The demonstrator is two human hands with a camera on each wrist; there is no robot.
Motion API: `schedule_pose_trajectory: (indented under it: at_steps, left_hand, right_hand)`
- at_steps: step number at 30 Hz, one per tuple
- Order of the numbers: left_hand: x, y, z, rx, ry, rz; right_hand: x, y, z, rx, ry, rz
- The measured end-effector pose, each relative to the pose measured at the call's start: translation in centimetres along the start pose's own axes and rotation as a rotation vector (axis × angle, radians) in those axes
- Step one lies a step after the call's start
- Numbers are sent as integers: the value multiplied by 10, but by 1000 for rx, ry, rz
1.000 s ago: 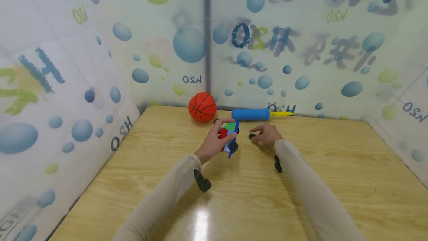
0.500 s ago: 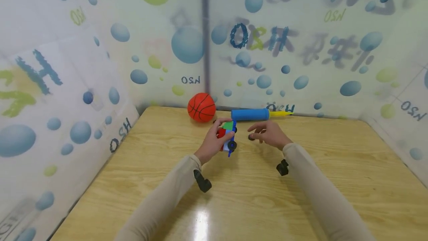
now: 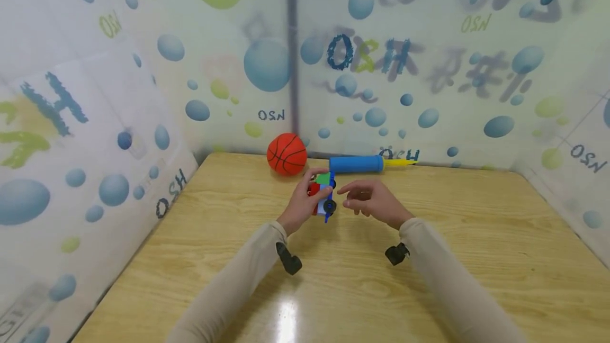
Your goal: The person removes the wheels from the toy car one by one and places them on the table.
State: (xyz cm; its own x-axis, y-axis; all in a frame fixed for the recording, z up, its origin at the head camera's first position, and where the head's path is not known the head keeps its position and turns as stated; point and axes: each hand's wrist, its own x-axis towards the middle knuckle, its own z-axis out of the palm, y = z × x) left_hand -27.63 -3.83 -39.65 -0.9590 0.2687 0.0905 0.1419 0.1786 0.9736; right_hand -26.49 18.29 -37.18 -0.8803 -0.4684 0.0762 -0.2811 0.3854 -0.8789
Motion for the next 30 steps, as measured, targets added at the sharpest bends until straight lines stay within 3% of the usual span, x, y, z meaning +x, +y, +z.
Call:
schedule_pose_trajectory:
  at_steps: [12,30]
  left_hand:
    - [2,-2,-1,-71,14,13]
    - [3,0,2,-121,4,13]
  right_hand:
    - [4,-6,14,11,-53,-22]
    - [5,-7,26,-13,-62,-49]
